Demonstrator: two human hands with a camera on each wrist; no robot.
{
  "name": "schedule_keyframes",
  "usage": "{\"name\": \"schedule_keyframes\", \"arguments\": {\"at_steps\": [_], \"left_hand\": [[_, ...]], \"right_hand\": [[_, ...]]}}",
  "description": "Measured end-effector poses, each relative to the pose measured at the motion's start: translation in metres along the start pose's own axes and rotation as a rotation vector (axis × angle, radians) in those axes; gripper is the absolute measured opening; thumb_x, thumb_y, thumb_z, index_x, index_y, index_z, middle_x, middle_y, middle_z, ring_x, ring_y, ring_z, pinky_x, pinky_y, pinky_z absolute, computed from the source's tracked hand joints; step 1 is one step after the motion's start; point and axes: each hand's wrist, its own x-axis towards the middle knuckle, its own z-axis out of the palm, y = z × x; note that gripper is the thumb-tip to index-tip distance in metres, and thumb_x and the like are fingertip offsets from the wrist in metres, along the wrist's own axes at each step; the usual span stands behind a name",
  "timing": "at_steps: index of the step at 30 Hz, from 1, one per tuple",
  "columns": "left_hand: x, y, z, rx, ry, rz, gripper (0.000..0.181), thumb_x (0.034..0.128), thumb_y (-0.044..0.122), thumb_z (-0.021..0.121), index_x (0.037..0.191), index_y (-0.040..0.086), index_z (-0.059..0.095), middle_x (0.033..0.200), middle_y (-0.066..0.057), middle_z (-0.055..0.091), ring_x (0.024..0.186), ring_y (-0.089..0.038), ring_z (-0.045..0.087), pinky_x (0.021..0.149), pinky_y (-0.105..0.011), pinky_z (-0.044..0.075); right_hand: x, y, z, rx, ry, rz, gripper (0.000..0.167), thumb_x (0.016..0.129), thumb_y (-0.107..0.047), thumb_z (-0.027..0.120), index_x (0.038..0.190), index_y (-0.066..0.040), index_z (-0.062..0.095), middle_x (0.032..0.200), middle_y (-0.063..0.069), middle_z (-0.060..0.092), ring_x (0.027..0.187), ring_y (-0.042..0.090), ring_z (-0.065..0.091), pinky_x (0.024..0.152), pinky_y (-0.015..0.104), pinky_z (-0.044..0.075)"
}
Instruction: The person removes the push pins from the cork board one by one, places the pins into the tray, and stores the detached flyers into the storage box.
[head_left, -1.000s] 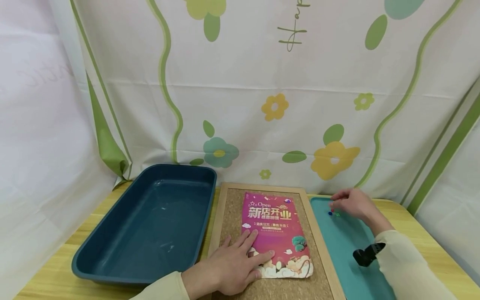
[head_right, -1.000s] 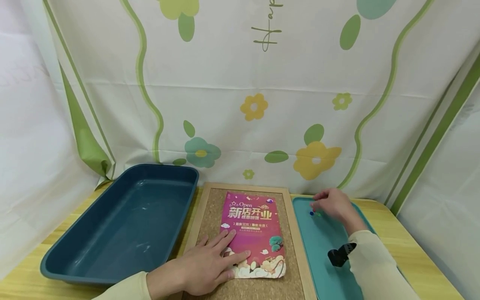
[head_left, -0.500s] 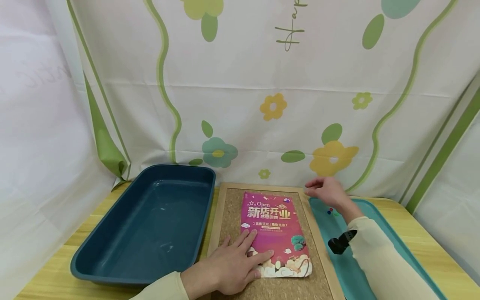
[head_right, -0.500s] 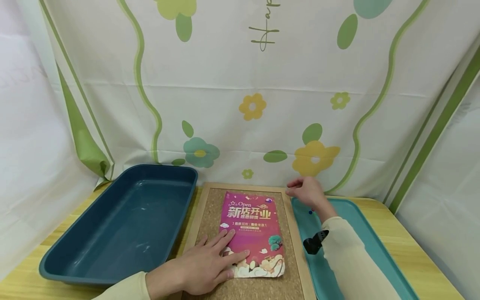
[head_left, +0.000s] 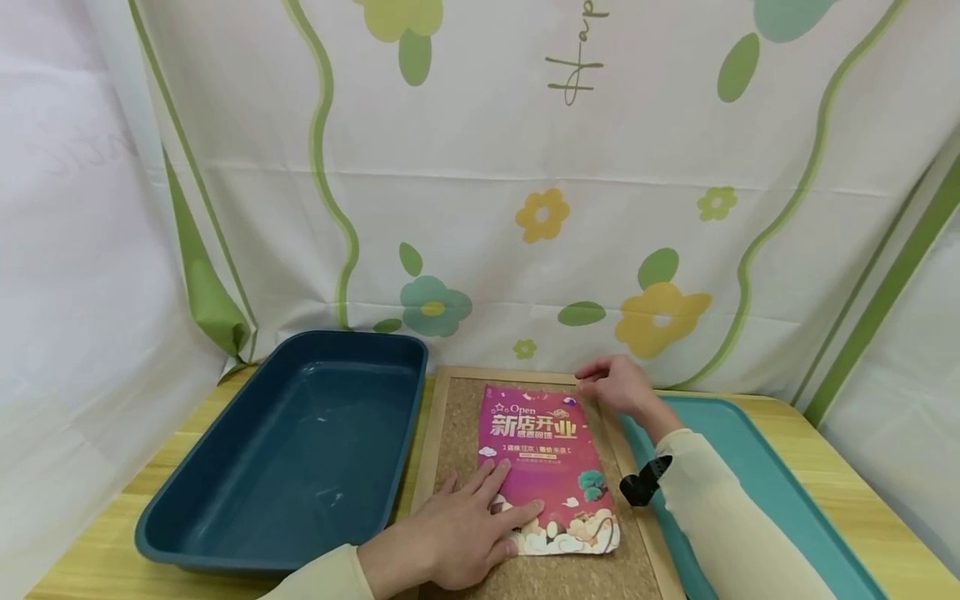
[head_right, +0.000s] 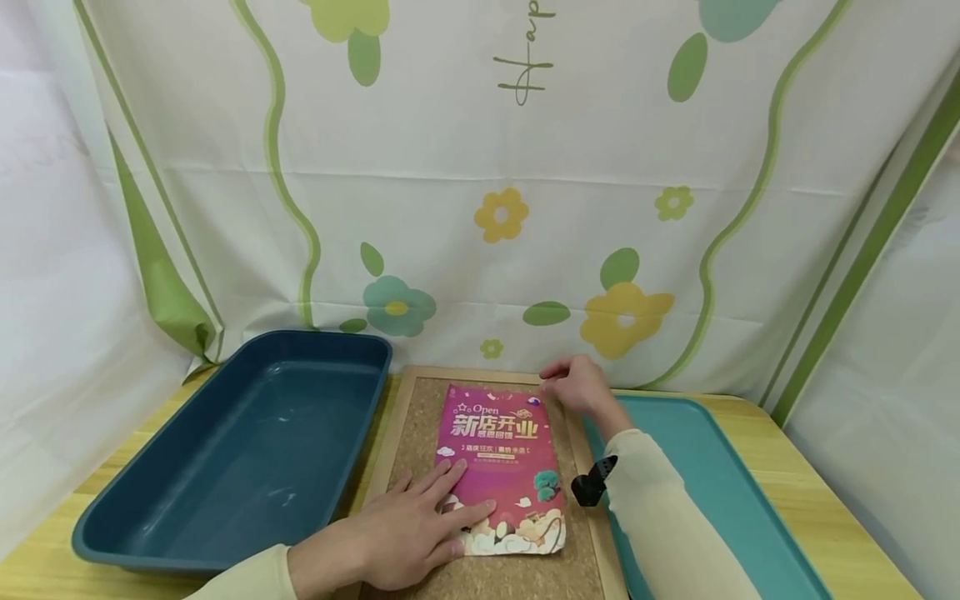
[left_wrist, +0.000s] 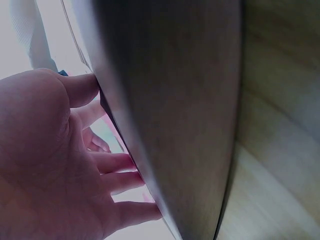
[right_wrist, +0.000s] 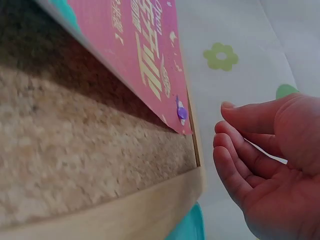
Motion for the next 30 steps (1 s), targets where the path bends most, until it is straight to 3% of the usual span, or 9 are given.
{"name": "schedule_keyframes", "arguments": {"at_steps": [9,23,30], "left_hand": [[0.003,0.0,0.001,-0.03,-0.026,0.024,0.056,0.1076,0.053,0.051,0.159,0.06,0.032,0.179,0.002,0.018,0.166,-0.029,0.021,0.123,-0.069,0.035],[0.002,0.0,0.001,-0.01,-0.01,0.015,0.057,0.1069,0.052,0.052,0.159,0.061,0.031,0.179,0.002,0.018,0.166,-0.029,0.021,0.122,-0.069,0.036],[0.001,-0.002,0.001,-0.01,-0.007,0.007,0.057,0.1069,0.053,0.052,0.159,0.061,0.032,0.179,0.002,0.018,0.166,-0.029,0.021,0.122,-0.069,0.036]], "right_hand": [[-0.004,0.003,0.005,-0.001,-0.029,0.006,0.023,0.1,-0.012,0.073,0.119,0.001,0.074,0.109,0.016,0.072,0.098,0.027,0.065,0.082,0.036,0.058],[-0.004,0.006,0.012,-0.013,-0.076,-0.015,0.016,0.095,-0.001,0.074,0.111,0.002,0.075,0.102,0.016,0.073,0.094,0.025,0.065,0.077,0.031,0.055],[-0.002,0.004,0.015,-0.045,-0.086,-0.022,0.015,0.095,-0.003,0.074,0.109,-0.001,0.078,0.105,0.014,0.073,0.099,0.027,0.064,0.083,0.036,0.056]]}}
